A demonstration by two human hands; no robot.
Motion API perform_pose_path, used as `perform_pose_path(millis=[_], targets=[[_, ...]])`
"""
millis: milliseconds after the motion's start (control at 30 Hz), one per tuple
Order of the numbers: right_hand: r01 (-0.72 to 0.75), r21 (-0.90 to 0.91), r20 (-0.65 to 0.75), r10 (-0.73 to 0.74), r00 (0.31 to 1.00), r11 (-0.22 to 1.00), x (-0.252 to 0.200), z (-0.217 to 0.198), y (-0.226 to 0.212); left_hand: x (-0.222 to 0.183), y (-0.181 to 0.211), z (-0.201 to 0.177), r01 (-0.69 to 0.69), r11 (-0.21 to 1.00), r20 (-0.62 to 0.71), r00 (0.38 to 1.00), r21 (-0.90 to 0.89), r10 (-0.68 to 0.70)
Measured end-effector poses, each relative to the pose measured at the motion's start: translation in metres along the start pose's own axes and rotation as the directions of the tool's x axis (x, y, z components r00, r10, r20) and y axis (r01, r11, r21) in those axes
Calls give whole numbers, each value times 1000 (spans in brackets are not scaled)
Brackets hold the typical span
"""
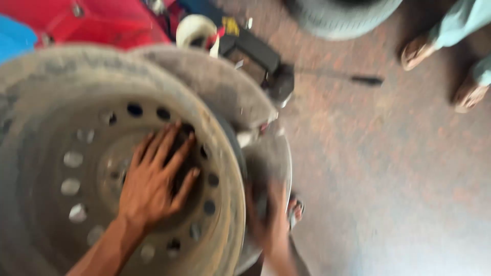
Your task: Removing a tire from a wheel rim using a tire changer machine and a tire lever.
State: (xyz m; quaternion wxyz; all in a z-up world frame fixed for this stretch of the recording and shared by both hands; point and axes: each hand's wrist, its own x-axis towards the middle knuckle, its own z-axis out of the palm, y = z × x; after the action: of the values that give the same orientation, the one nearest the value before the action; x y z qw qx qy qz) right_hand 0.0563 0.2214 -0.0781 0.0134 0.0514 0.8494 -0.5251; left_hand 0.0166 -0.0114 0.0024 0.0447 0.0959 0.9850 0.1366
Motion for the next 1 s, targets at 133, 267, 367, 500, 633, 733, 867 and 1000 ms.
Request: perform_pose_path(millis=[133, 267, 367, 500, 633, 733, 867, 1000], targets=[[166, -6, -125, -165, 978, 986, 27, 9, -16, 1, 2, -2, 85, 990, -19, 996, 108, -84], [233, -16, 20, -232, 972, 972, 103, 6, -45, 16, 0, -6, 439, 898, -200, 883, 31, -425], [216, 38, 95, -219, 971, 976, 59, -10, -31, 11, 1, -9, 403, 912, -152, 909, 79, -389], [264, 7, 105, -264, 959, 964, 101, 11, -35, 17, -5, -7, 315, 944, -126, 945, 101, -302], [335, -29, 68, -333, 941, 942, 102, 15, -31, 16, -5, -13, 261, 957, -101, 963, 126, -249], [317, -43, -15, -318, 948, 947, 61, -8, -31, 17, -6, -10, 235, 964, -71, 971, 125, -228], [238, -7, 33, -238, 971, 971, 89, -1, -35, 16, -8, -12, 162, 980, -33, 987, 111, -159], [376, -35, 125, -369, 921, 926, 125, 4, -43, 18, -9, -15, 84, 988, 17, 996, 128, -87]])
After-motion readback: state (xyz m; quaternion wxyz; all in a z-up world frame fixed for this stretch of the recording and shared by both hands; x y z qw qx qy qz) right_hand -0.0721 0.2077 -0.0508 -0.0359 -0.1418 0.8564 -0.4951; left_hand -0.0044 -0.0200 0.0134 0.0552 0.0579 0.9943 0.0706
